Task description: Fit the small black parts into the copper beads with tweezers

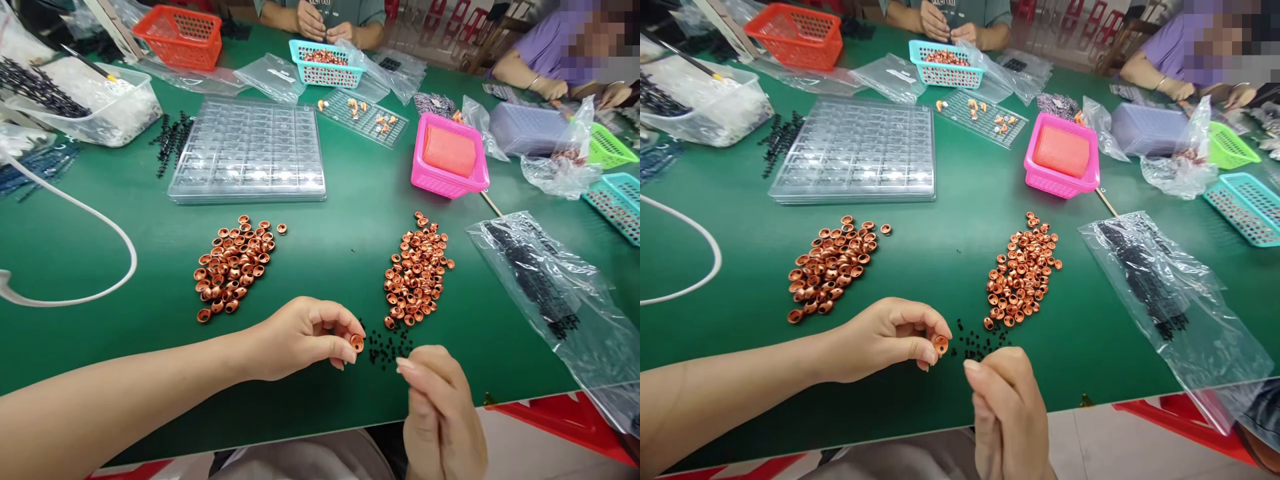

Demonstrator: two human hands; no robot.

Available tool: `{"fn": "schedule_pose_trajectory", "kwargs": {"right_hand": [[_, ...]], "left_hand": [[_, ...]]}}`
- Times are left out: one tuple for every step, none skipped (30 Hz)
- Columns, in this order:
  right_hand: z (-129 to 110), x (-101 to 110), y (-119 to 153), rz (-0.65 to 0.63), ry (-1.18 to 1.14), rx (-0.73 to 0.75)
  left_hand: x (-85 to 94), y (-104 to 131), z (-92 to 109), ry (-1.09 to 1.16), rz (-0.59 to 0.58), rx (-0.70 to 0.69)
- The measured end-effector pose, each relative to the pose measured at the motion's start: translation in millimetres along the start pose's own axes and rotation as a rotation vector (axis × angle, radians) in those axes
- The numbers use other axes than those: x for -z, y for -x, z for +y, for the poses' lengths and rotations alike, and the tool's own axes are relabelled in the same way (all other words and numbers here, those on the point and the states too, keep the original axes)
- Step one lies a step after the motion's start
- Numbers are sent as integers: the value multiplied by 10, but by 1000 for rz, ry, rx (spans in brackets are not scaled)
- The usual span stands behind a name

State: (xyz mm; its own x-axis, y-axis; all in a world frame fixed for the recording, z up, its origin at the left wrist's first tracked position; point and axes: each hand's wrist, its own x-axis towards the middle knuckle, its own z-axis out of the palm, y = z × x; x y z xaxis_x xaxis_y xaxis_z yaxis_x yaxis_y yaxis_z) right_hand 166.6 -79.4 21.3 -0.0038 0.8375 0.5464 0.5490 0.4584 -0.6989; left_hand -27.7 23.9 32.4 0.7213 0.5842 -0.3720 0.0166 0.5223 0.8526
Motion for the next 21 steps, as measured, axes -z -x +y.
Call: {"fn": "schedule_pose_trajectory", "kwargs": {"right_hand": [[9,31,-3,-92,34,38],[23,54,-10,-170,63,80],[40,68,-21,-233,80,115],[60,75,-32,-287,106,145],[80,76,-41,-326,135,171],[100,73,-47,-350,162,191],[119,70,-48,-369,184,211],[136,66,-44,-383,197,229],[150,64,-36,-396,203,246],[163,63,-22,-407,203,260],[175,65,-6,-419,199,274],[185,68,12,-430,190,286],[195,73,31,-440,181,295],[204,78,49,-445,171,302],[211,84,66,-447,164,304],[217,89,80,-447,159,304],[221,93,90,-445,158,303],[223,96,98,-437,160,306],[223,98,103,-430,160,311],[223,99,105,-421,159,317],[222,100,105,-412,157,323]], "left_hand": [[-1,5,1,-19,-18,-8],[-1,11,3,-43,-37,-18],[1,17,3,-77,-57,-32],[4,23,1,-119,-74,-50],[8,29,-3,-170,-85,-73],[13,33,-8,-228,-94,-104],[17,37,-15,-286,-101,-140],[20,40,-22,-343,-108,-178],[22,42,-30,-397,-116,-217],[23,43,-36,-442,-122,-255],[22,44,-41,-480,-126,-287],[19,44,-45,-509,-128,-312],[16,45,-46,-532,-128,-331],[11,48,-47,-547,-128,-343],[7,51,-47,-556,-128,-351],[2,55,-47,-562,-128,-357],[-2,60,-47,-565,-127,-360],[-6,65,-48,-567,-125,-361],[-9,69,-49,-570,-123,-361],[-11,72,-51,-573,-121,-361],[-12,75,-54,-575,-121,-362]]}}
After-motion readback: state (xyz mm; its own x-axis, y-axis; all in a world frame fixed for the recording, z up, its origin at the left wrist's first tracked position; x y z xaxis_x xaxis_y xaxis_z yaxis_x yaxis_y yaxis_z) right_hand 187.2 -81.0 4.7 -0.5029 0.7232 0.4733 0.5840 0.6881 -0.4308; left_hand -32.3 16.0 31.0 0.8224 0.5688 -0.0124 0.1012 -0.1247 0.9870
